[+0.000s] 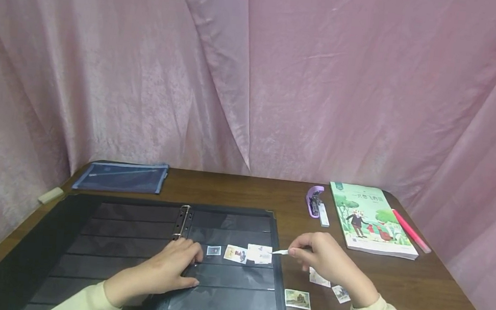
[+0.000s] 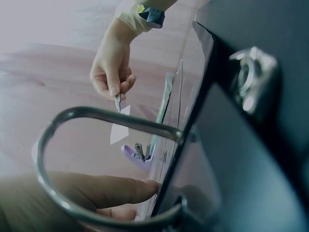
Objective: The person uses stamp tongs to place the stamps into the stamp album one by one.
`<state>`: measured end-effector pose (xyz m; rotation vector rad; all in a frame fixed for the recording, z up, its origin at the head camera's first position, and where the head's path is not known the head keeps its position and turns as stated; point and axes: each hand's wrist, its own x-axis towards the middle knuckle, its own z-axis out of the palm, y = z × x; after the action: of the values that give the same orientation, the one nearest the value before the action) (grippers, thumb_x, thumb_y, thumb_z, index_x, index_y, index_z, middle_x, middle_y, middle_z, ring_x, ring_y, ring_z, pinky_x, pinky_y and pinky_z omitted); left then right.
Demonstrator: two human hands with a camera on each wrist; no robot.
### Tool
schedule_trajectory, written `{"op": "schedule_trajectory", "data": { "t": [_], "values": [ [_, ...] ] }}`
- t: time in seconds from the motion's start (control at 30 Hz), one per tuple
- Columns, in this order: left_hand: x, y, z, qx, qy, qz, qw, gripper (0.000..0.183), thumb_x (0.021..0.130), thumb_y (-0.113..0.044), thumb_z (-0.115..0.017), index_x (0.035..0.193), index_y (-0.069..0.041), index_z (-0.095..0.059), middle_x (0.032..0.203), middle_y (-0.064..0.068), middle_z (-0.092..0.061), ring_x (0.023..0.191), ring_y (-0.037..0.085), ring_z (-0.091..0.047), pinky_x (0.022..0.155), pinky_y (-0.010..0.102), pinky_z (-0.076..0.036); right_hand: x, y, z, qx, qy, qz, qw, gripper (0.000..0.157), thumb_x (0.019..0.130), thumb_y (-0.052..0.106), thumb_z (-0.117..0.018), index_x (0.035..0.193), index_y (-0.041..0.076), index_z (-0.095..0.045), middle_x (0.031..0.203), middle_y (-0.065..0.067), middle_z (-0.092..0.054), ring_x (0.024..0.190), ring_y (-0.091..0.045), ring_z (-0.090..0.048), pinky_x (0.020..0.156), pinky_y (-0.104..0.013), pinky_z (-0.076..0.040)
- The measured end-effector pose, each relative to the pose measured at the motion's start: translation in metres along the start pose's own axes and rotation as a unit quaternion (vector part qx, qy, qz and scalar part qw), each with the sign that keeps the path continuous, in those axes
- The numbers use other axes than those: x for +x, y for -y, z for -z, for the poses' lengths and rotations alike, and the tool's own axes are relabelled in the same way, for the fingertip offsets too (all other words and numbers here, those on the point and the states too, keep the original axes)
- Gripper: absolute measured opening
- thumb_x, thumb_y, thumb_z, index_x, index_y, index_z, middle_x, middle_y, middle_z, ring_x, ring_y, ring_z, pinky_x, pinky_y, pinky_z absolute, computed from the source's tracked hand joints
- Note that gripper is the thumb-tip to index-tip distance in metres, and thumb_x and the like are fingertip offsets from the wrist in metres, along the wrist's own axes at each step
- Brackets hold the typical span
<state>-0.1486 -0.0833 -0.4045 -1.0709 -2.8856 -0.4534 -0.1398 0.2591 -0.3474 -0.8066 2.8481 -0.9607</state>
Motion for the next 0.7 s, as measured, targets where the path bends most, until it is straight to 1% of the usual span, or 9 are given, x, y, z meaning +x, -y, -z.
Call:
{"op": "schedule_trajectory", "data": {
  "t": [0.1,0.2,0.3,0.43,0.5,0.6,0.7],
  "values": [
    [0.0,0.001,-0.001,-0.004,0.001,0.0,1.0,0.033,0.07,-0.035,-0.072,0.09,-0.016,-0.053,0.084,-0.008,-0.047,0.081,0.009,-0.04,0.078,0.031,-0.036,0.009,0.003,-0.007,0.005,0.008,-0.005,1.0,0.016,0.086,0.027,-0.057,0.082,0.013,-0.065,0.063,0.001,-0.059,0.05,0.0,-0.053,0.049,-0.02,-0.045],
    [0.001,0.002,-0.003,-0.019,-0.002,0.001,0.9998,0.023,0.075,-0.031,-0.069,0.087,-0.018,-0.054,0.081,-0.01,-0.045,0.078,0.006,-0.038,0.075,0.028,-0.035,0.019,0.005,-0.015,0.009,0.013,-0.005,1.0,0.018,0.086,0.027,-0.058,0.082,0.012,-0.066,0.063,-0.001,-0.06,0.05,-0.001,-0.053,0.048,-0.02,-0.044],
    [0.002,0.005,-0.006,-0.046,-0.017,0.005,0.9988,0.013,0.08,-0.025,-0.065,0.082,-0.021,-0.053,0.076,-0.012,-0.042,0.074,0.004,-0.035,0.071,0.023,-0.032,0.027,0.007,-0.022,0.013,0.017,-0.005,1.0,0.018,0.086,0.027,-0.058,0.083,0.011,-0.066,0.063,0.0,-0.06,0.05,-0.001,-0.053,0.049,-0.02,-0.044],
    [0.004,0.006,-0.008,-0.094,-0.029,0.013,0.995,0.013,0.082,-0.021,-0.063,0.077,-0.023,-0.051,0.073,-0.013,-0.04,0.072,0.003,-0.034,0.068,0.02,-0.029,0.036,0.01,-0.031,0.018,0.02,0.0,1.0,0.018,0.086,0.025,-0.058,0.084,0.011,-0.067,0.064,0.0,-0.061,0.05,-0.001,-0.053,0.051,-0.02,-0.045],
    [0.004,0.007,-0.008,-0.112,-0.028,0.021,0.9931,0.014,0.082,-0.022,-0.063,0.076,-0.023,-0.05,0.073,-0.013,-0.04,0.071,0.003,-0.034,0.067,0.019,-0.029,0.039,0.011,-0.036,0.023,0.021,0.002,1.0,0.018,0.086,0.026,-0.058,0.084,0.01,-0.067,0.066,-0.001,-0.062,0.05,-0.001,-0.053,0.051,-0.02,-0.046],
    [0.005,0.008,-0.009,-0.118,-0.03,0.024,0.9922,0.015,0.082,-0.022,-0.063,0.075,-0.023,-0.05,0.071,-0.013,-0.041,0.071,0.002,-0.036,0.068,0.02,-0.029,0.043,0.011,-0.042,0.03,0.029,0.009,0.999,0.019,0.086,0.025,-0.057,0.085,0.01,-0.068,0.068,-0.002,-0.063,0.05,-0.002,-0.054,0.051,-0.02,-0.045],
    [0.005,0.009,-0.01,-0.117,-0.032,0.02,0.9924,0.016,0.081,-0.021,-0.064,0.074,-0.022,-0.05,0.07,-0.014,-0.042,0.069,0.001,-0.037,0.068,0.02,-0.031,0.048,0.012,-0.048,0.035,0.036,0.013,0.999,0.018,0.086,0.024,-0.058,0.085,0.01,-0.068,0.071,-0.002,-0.065,0.05,-0.003,-0.054,0.051,-0.019,-0.045]
  ]
}}
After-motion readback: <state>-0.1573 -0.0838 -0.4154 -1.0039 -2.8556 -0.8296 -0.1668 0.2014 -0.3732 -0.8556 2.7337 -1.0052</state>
